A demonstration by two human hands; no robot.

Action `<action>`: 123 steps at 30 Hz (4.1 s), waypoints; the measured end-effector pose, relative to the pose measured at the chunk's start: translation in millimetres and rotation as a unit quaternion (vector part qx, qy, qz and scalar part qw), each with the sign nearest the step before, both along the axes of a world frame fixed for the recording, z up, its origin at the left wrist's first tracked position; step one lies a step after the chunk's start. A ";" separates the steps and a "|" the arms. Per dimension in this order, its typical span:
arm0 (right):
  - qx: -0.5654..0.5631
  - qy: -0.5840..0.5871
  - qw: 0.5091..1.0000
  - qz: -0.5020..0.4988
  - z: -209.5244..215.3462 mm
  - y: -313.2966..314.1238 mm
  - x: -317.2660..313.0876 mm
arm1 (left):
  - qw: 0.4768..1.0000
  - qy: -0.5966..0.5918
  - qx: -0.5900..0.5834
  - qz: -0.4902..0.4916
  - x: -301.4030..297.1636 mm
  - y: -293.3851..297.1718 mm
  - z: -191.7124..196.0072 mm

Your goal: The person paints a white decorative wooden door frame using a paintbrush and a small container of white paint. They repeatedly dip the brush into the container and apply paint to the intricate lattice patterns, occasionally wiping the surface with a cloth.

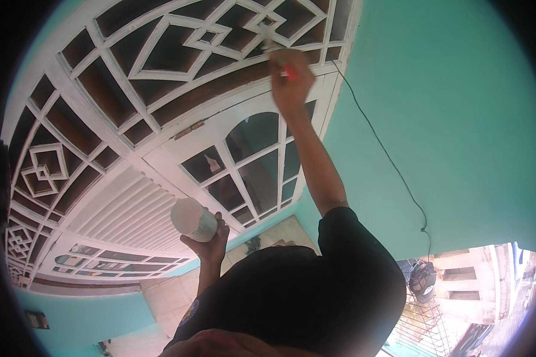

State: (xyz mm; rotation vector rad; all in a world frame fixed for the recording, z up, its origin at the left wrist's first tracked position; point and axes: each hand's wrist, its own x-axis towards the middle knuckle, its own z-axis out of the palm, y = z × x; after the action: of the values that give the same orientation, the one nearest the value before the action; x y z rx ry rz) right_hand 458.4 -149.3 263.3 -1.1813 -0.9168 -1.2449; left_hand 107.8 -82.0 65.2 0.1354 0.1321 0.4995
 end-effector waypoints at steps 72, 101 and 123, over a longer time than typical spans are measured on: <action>-0.117 -0.298 0.946 0.054 90.2 120.9 -135.8 | 0.995 0.078 -0.041 0.049 -54.8 53.8 -5.3; -0.713 0.055 0.638 0.286 -60.0 55.3 -258.9 | 0.983 0.173 -0.060 -0.026 -57.7 35.6 -21.9; -0.543 0.266 0.683 0.409 -66.7 23.6 -256.1 | 0.937 0.288 0.196 0.032 -51.3 32.0 -24.0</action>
State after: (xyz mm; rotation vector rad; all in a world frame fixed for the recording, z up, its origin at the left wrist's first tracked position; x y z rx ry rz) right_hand 202.3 -125.7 196.6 -1.5703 -1.5177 0.5337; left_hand 56.5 -50.0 41.2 0.6728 0.6134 0.5367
